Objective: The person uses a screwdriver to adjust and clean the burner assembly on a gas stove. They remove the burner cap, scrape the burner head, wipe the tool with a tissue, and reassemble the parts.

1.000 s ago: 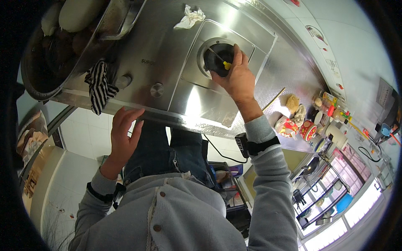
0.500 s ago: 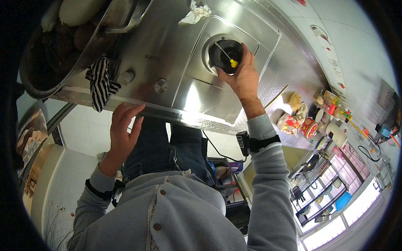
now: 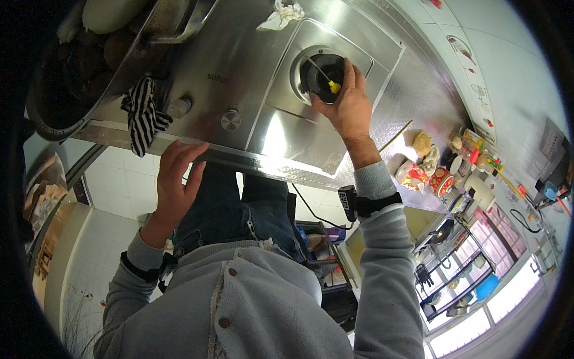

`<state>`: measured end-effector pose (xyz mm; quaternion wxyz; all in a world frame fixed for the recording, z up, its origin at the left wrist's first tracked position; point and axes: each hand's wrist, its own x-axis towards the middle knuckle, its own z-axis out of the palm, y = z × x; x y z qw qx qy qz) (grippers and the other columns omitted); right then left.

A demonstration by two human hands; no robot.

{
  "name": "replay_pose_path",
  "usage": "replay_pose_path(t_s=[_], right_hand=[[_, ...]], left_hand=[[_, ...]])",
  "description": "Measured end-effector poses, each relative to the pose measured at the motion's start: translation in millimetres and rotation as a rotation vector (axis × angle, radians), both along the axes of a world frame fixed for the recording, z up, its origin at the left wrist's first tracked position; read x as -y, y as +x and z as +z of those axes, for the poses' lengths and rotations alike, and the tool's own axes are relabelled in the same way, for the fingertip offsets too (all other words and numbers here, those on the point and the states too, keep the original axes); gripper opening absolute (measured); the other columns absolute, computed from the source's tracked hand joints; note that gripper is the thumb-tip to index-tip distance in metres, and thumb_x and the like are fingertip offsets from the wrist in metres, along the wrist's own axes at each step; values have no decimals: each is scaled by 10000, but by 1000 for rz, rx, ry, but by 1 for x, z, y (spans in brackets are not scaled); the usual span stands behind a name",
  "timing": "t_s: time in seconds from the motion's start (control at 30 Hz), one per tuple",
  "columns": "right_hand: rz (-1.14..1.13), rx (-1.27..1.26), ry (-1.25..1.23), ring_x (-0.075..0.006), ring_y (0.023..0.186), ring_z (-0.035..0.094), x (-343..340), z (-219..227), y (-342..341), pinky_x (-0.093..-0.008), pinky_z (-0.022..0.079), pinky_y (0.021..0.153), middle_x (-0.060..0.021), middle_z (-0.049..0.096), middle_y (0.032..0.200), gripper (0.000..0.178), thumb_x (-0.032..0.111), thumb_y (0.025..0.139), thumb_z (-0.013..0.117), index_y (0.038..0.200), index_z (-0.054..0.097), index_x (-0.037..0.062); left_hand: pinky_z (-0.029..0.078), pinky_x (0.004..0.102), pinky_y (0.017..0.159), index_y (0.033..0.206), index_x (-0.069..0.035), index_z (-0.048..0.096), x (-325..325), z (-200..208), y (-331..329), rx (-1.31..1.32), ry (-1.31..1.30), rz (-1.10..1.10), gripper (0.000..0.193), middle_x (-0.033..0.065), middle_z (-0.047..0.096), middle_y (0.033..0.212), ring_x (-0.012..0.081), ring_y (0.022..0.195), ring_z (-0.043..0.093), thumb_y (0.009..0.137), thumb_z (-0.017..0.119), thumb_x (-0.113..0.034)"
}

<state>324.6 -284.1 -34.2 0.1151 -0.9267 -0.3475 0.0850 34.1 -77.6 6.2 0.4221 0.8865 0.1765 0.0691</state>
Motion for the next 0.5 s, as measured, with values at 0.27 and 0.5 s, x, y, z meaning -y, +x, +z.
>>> replay_pose_path(t_s=[0.27, 0.5], right_hand=[[44, -10, -52, -338, 994, 642, 0, 3, 6, -393, 577, 782, -176, 492, 1293, 947, 387, 633, 801, 1398, 369, 34], [12, 20, -89, -331, 953, 659, -4, 5, 2, -392, 583, 765, -169, 493, 1293, 946, 394, 636, 793, 1393, 370, 15]], left_hand=[[399, 446, 1017, 1191, -95, 617, -2, -2, -1, -14, -6, 3, 330, 74, 626, 1053, 259, 997, 588, 862, 639, -70], [403, 435, 1010, 1183, -96, 623, -1, -3, -1, 2, -4, 5, 324, 71, 621, 1041, 259, 1005, 579, 861, 640, -70]])
